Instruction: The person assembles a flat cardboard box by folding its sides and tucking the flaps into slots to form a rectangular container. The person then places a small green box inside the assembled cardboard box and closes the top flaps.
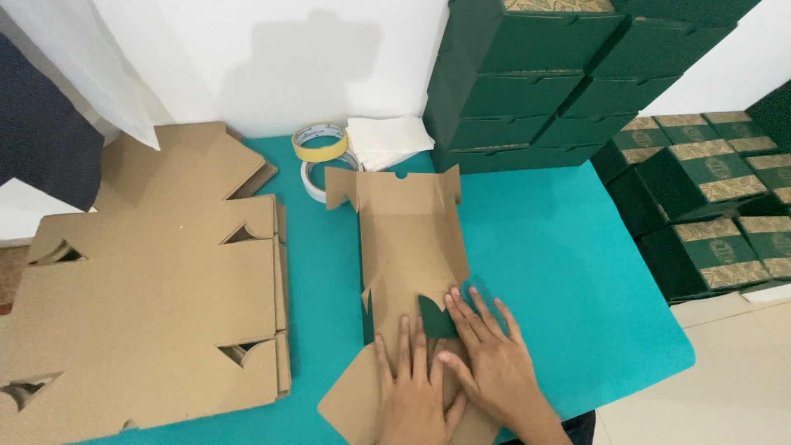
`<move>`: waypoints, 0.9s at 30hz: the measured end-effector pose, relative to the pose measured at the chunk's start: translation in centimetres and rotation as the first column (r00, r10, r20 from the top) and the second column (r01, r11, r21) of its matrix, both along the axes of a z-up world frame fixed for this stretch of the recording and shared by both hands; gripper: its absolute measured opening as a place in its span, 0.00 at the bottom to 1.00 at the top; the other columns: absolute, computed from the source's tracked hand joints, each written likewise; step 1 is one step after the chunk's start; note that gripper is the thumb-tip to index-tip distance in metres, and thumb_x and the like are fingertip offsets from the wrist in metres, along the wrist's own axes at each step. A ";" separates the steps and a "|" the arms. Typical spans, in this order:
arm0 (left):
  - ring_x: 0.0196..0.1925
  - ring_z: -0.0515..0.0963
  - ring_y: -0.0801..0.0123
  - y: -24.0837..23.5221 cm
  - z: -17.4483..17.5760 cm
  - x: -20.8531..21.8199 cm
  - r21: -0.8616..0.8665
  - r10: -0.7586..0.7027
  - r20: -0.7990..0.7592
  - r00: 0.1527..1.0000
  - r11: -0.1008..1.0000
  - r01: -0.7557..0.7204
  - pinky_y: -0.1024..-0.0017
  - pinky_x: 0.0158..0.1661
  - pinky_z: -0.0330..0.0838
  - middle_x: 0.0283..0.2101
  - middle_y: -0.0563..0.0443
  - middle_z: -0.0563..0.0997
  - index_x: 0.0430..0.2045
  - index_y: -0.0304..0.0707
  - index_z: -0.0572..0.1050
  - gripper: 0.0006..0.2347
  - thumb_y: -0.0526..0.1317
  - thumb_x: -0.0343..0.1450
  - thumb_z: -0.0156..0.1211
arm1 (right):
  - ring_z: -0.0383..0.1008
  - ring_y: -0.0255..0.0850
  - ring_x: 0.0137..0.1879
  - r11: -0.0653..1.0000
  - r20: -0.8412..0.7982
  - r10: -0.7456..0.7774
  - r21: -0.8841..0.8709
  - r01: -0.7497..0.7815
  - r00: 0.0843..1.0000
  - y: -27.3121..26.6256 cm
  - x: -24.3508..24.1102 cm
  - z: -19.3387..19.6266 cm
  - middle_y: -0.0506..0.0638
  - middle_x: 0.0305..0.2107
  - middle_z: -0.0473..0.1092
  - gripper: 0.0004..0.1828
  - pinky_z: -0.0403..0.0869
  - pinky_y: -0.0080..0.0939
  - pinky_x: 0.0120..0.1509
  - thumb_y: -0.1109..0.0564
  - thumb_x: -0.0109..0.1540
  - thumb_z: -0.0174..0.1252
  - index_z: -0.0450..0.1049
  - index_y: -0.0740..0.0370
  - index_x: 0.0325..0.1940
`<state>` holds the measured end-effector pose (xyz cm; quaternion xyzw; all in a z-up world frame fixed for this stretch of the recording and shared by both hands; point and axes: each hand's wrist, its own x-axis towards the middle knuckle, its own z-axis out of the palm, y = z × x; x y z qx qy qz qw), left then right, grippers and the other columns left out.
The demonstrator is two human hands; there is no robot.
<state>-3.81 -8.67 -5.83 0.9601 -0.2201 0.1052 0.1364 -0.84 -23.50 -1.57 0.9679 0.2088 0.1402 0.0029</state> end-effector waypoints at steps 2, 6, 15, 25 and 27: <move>0.73 0.45 0.34 0.0 0.0 0.0 -0.003 0.006 -0.005 1.000 1.000 -0.006 0.25 0.62 0.38 0.68 0.26 0.55 0.57 0.37 0.66 0.31 0.62 0.67 0.43 | 0.45 0.42 0.78 0.999 -0.057 0.010 0.045 -0.008 0.998 -0.1 -0.4 0.5 0.45 0.72 0.51 0.37 0.45 0.50 0.77 0.35 0.67 0.36 0.48 0.55 0.76; 0.73 0.44 0.35 0.4 -0.3 0.1 0.008 -0.008 -0.037 0.999 1.000 0.009 0.28 0.63 0.37 0.71 0.29 0.50 0.59 0.39 0.64 0.32 0.63 0.69 0.41 | 0.51 0.40 0.75 0.998 -0.097 0.020 0.053 -0.015 0.995 -0.9 -2.4 0.6 0.46 0.70 0.55 0.36 0.49 0.48 0.75 0.38 0.65 0.44 0.53 0.55 0.74; 0.67 0.63 0.46 4.8 0.4 0.6 0.182 -0.180 0.136 0.974 0.971 0.154 0.56 0.67 0.53 0.63 0.32 0.67 0.62 0.26 0.62 0.22 0.44 0.76 0.40 | 0.70 0.45 0.47 0.801 0.065 -0.232 0.579 0.153 0.970 1.9 -2.0 0.8 0.57 0.52 0.64 0.35 0.75 0.42 0.46 0.46 0.55 0.67 0.60 0.65 0.57; 0.68 0.62 0.43 13.6 2.5 1.1 0.297 -0.336 0.148 0.930 0.912 0.282 0.53 0.68 0.51 0.65 0.27 0.63 0.61 0.25 0.61 0.25 0.47 0.74 0.40 | 0.68 0.49 0.59 0.963 0.313 0.250 -0.178 -0.202 0.916 -4.2 -0.3 0.6 0.49 0.58 0.67 0.16 0.68 0.53 0.65 0.59 0.66 0.43 0.71 0.48 0.55; 0.75 0.47 0.53 14.6 2.0 0.9 0.317 -0.325 0.210 0.922 0.915 0.250 0.61 0.70 0.41 0.73 0.36 0.48 0.70 0.32 0.47 0.54 0.84 0.64 0.46 | 0.61 0.43 0.69 0.870 -0.038 0.492 -0.004 -0.493 0.870 -3.8 -0.1 3.0 0.51 0.65 0.61 0.24 0.59 0.47 0.74 0.56 0.67 0.40 0.60 0.57 0.69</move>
